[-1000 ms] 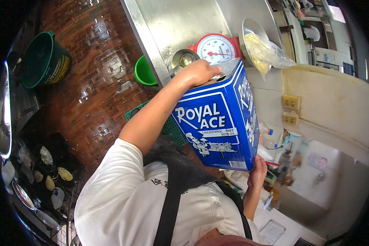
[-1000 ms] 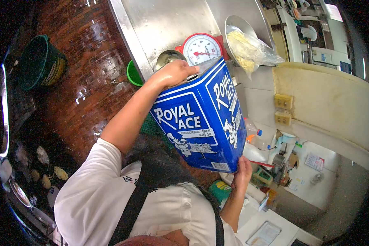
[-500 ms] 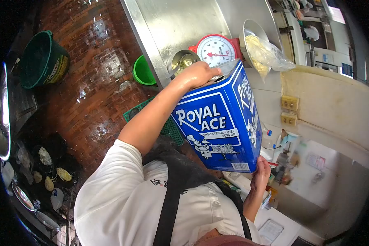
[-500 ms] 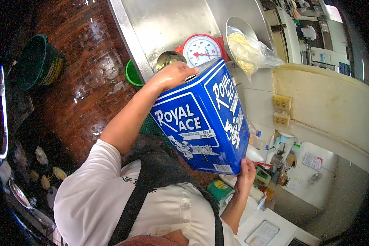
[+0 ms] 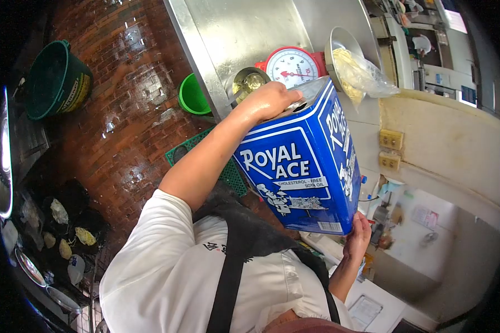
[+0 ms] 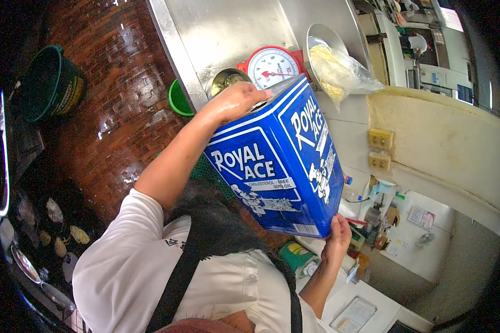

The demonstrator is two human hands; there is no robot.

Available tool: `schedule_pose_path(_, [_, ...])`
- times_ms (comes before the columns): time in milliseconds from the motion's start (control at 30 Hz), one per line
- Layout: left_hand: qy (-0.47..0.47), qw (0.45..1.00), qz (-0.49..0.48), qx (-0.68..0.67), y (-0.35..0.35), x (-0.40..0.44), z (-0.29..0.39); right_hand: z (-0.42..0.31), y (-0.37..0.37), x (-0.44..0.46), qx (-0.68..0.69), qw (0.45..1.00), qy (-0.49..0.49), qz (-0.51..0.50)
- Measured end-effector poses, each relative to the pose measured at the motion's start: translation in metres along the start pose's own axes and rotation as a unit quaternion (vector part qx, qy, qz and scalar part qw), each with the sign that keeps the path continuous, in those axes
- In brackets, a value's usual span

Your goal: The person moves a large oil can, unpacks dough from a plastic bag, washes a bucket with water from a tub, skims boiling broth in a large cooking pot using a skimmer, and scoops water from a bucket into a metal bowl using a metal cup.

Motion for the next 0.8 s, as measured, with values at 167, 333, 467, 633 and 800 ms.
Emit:
schedule_pose_path(167, [-0.039, 0.999, 0.013, 0.017, 0.005, -0.004, 0.013, 0.000, 0.002, 0.000, -0.001, 1.000, -0.001, -0.007])
schedule_pose_path(333, [-0.007, 0.999, 0.027, 0.017, 0.001, 0.002, 0.000, -0.003, 0.002, -0.005, -0.008, 1.000, -0.006, -0.003])
schedule_pose_path(467, [-0.013, 0.999, 0.022, 0.023, -0.001, 0.000, 0.000, -0.003, 0.002, -0.006, -0.011, 1.000, 0.002, -0.015])
schedule_pose_path(633, [-0.056, 0.997, -0.012, 0.052, -0.004, -0.003, 0.014, 0.000, 0.004, -0.007, -0.019, 1.000, -0.002, -0.011])
schedule_pose_path(800, [0.012, 1.000, 0.008, 0.023, -0.004, -0.004, 0.006, 0.001, 0.002, -0.010, -0.008, 1.000, 0.002, 0.001])
Point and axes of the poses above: each hand's wrist, its own x-axis towards the middle knuckle, its own y-axis out of the back of the hand, z = x × y, the point moved 8 cm from there along x, towards the middle knuckle, and after that the axes turned 9 degrees about -y, right-handed, at the moved point
